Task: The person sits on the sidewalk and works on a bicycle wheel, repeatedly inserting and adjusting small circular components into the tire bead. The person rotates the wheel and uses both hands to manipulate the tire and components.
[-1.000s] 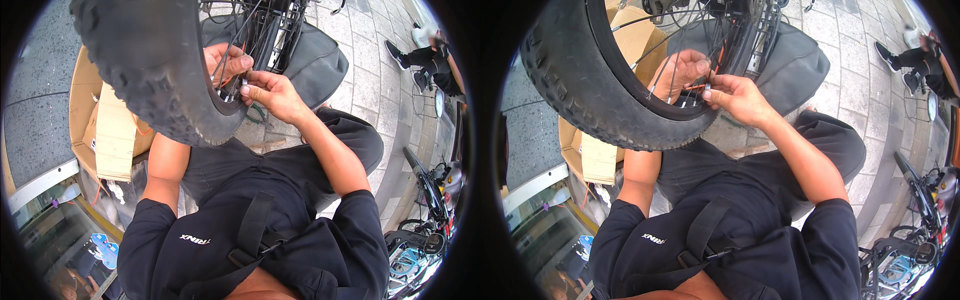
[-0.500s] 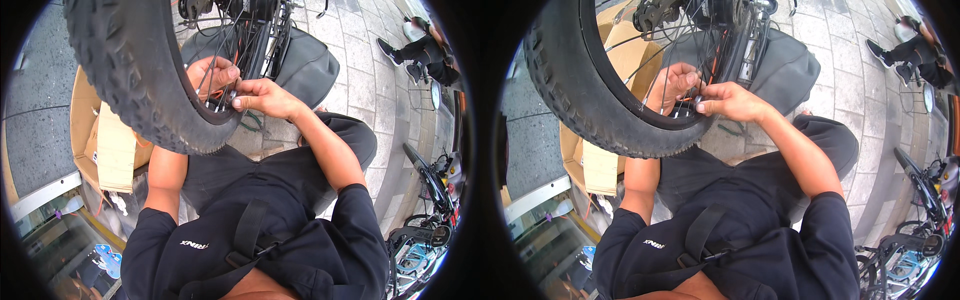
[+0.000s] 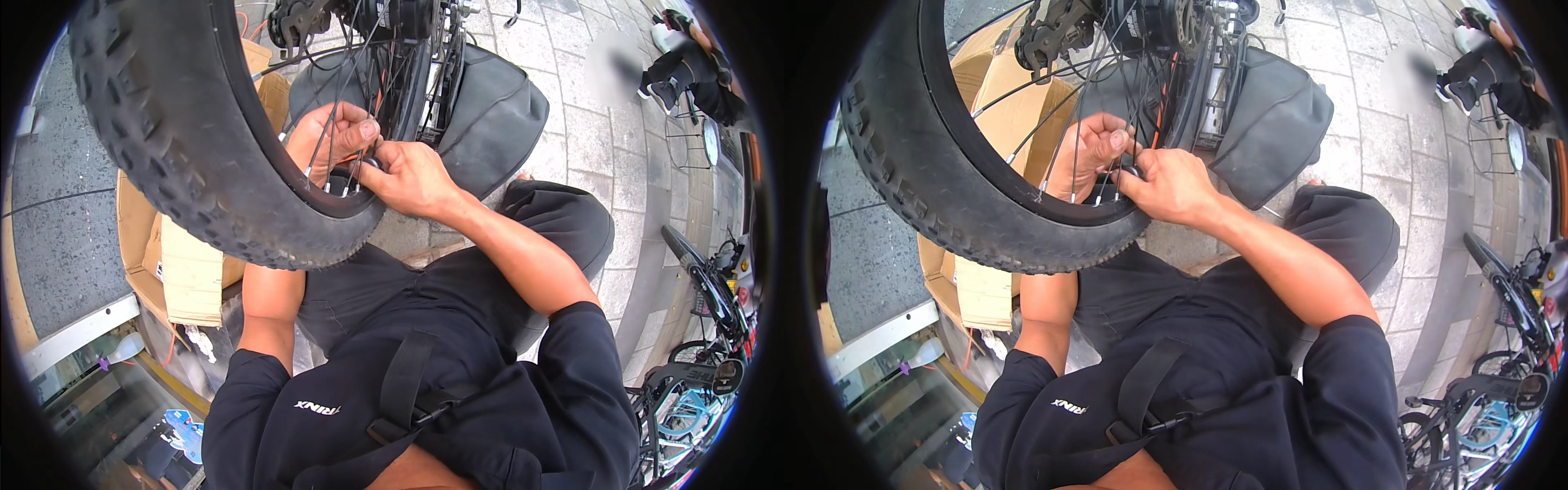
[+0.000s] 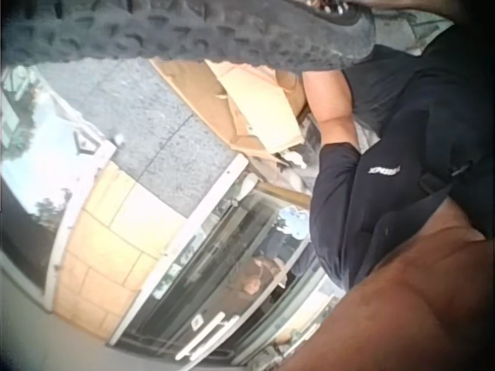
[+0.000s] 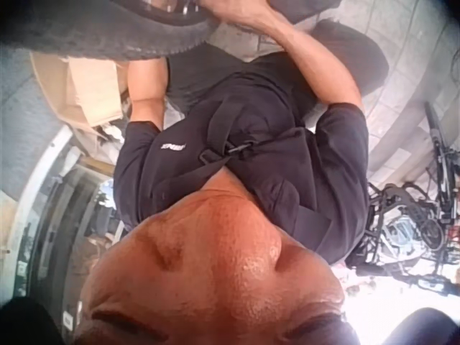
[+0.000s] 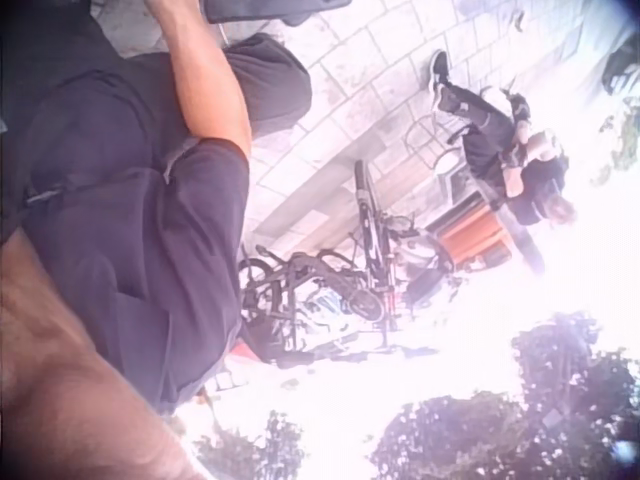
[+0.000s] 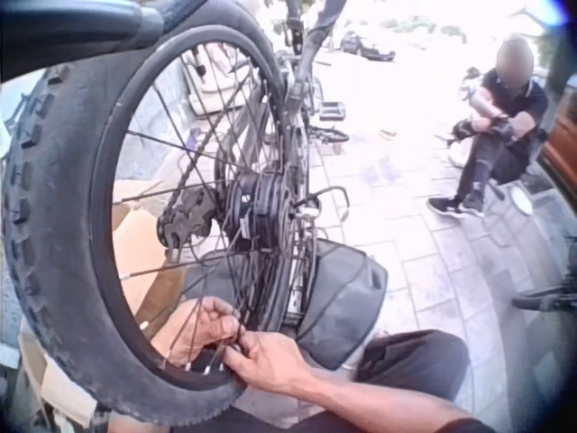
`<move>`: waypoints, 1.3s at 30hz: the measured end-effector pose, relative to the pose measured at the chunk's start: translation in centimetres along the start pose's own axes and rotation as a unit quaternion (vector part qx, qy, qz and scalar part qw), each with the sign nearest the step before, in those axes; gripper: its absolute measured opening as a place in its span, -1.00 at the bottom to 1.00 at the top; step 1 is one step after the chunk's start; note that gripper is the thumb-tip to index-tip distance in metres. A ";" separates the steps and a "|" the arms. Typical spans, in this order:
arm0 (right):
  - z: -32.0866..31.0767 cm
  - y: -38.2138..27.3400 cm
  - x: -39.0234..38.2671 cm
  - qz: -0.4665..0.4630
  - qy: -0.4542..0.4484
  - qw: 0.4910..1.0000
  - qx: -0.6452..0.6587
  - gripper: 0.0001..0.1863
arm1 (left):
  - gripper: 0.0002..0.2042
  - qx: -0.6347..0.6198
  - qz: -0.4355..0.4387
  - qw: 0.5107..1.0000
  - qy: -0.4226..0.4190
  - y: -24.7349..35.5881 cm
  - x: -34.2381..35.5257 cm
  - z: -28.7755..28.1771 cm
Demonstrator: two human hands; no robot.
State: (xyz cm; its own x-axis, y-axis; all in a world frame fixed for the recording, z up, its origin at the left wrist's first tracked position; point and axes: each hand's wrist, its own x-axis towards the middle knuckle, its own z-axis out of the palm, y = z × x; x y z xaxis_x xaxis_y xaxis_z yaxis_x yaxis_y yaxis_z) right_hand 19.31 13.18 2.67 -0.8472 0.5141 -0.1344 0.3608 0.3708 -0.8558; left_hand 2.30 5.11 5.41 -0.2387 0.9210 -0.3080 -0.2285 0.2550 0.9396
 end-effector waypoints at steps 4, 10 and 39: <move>0.0 -0.5 0.1 0.014 0.093 0.991 -0.096 -0.48 | -0.75 0.067 0.016 0.998 0.007 1.5 0.1 1.3; -1.6 -1.4 0.2 0.060 -0.034 0.992 -0.108 -0.43 | -0.73 0.019 0.020 0.999 0.043 -0.9 -0.1 0.4; -0.8 5.6 3.2 -0.046 -0.346 0.850 0.395 -0.76 | -0.66 0.029 -0.010 0.999 -0.010 0.2 -0.6 -0.3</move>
State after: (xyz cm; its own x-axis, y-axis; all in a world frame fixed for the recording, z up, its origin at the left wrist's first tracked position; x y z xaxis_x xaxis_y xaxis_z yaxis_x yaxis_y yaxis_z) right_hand 18.96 17.51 -2.15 -0.9828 -0.1685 -0.0760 0.1372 -0.3895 -0.9107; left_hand 2.07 4.54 5.71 -0.2146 0.9214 -0.3240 -0.1782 0.2893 0.9405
